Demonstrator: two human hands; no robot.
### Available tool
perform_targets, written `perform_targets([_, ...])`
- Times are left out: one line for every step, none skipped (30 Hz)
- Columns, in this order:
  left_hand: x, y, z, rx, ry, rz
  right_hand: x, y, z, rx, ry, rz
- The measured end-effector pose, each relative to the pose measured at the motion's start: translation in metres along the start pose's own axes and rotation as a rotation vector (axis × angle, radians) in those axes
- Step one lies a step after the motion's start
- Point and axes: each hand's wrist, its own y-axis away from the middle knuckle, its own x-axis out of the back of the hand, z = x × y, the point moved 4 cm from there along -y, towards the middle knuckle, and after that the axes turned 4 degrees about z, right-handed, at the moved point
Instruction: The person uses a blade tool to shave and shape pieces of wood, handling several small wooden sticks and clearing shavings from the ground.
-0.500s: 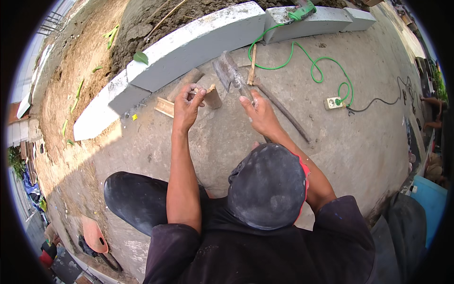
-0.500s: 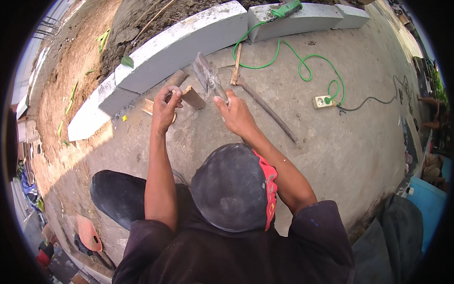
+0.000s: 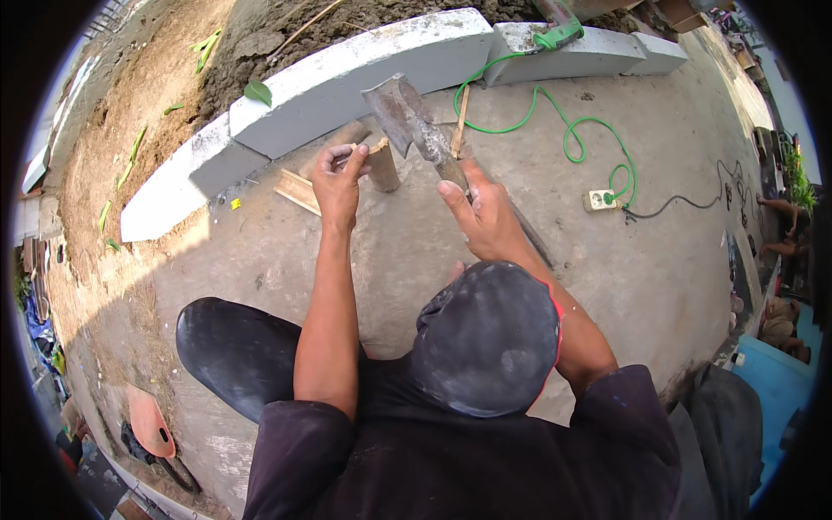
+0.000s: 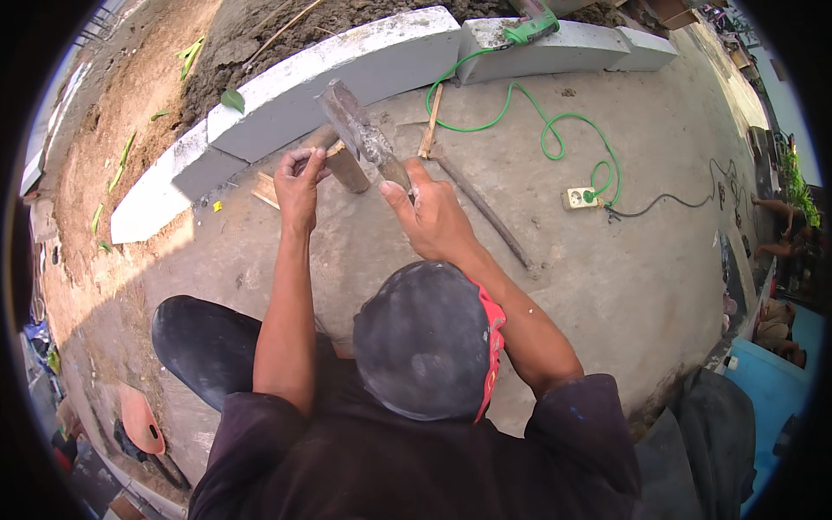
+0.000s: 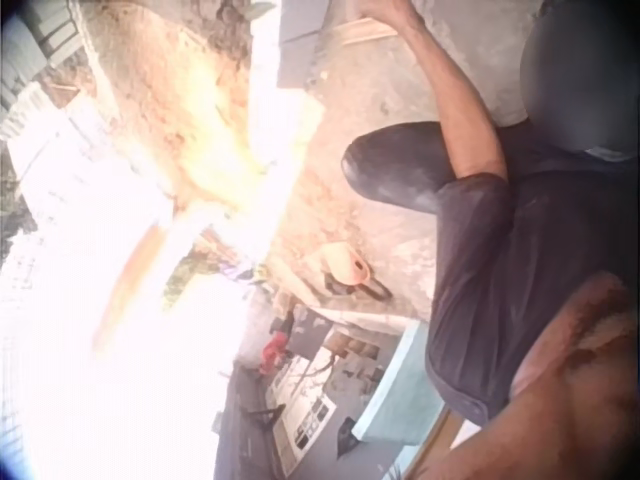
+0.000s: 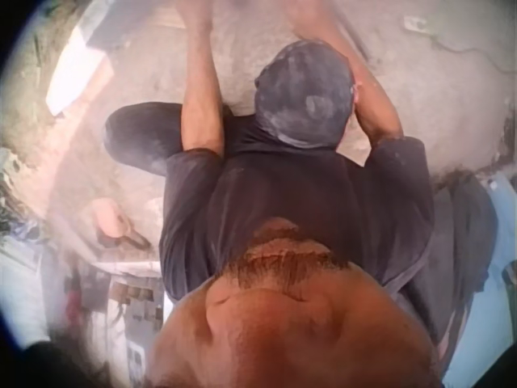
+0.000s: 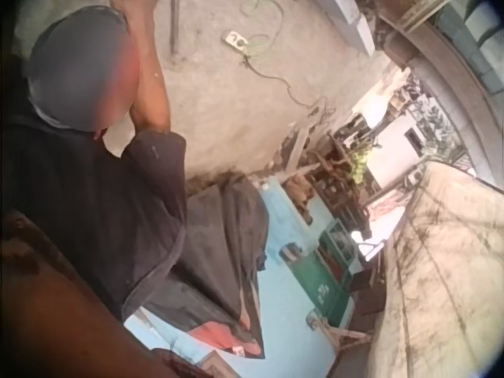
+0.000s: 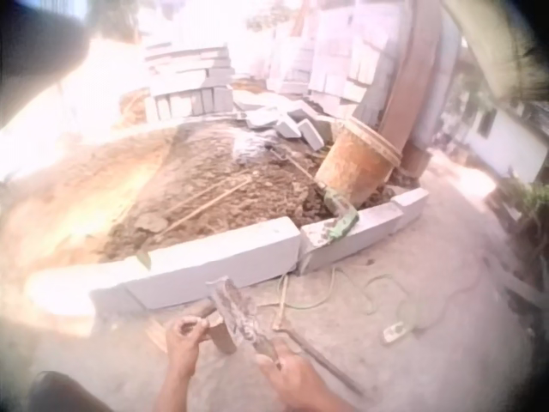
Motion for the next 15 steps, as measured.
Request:
perform_targets([-0.002, 0.004, -0.001, -0.005, 0.017, 0.018, 0.0, 0.0, 0.001, 0.003, -0.001, 0.003])
perform_targets([-0.004, 0.008, -0.003, -0.011, 0.033, 0.036, 0.001, 0.001, 0.002, 0.005, -0.003, 0.005])
perform_targets([-0.004, 0.008, -0.003, -0.013, 0.033, 0.041, 0.001, 0.001, 0.0, 0.009, -0.003, 0.002])
perform_targets([-0.004, 0.009, -0.004, -0.007, 0.066, 0.033, 0.001, 0.001, -0.002, -0.001, 0.02, -0.009])
perform_targets([-0.003, 0.008, -0.004, 0.0, 0.098, 0.026, 0.0, 0.001, -0.004, -0.011, 0.044, -0.02])
perform_targets([-0.002, 0.008, -0.004, 0.001, 0.101, 0.028, 0.0, 0.002, -0.006, -0.01, 0.046, -0.023])
perform_targets([-0.001, 0.008, -0.005, 0.008, 0.107, 0.025, -0.001, 0.003, -0.007, -0.01, 0.073, -0.041])
perform_targets([0.0, 0.009, -0.006, 0.014, 0.114, 0.022, -0.002, 0.004, -0.007, -0.01, 0.101, -0.059])
perform_targets([0.0, 0.01, -0.005, 0.016, 0.116, 0.025, -0.003, 0.005, -0.007, -0.01, 0.103, -0.061])
perform_targets([-0.001, 0.011, -0.004, 0.018, 0.108, 0.028, -0.004, 0.006, -0.006, -0.009, 0.109, -0.06])
perform_targets([-0.001, 0.012, -0.003, 0.021, 0.102, 0.031, -0.005, 0.006, -0.005, -0.009, 0.116, -0.058])
perform_targets([-0.002, 0.012, -0.002, 0.02, 0.107, 0.033, -0.005, 0.006, -0.006, -0.007, 0.121, -0.06])
perform_targets([-0.003, 0.013, -0.001, 0.026, 0.087, 0.038, -0.004, 0.006, -0.006, -0.022, 0.125, -0.062])
perform_targets([-0.004, 0.013, -0.001, 0.033, 0.068, 0.042, -0.003, 0.006, -0.007, -0.038, 0.13, -0.065])
perform_targets([-0.003, 0.013, -0.001, 0.031, 0.072, 0.045, -0.003, 0.005, -0.008, -0.034, 0.133, -0.066])
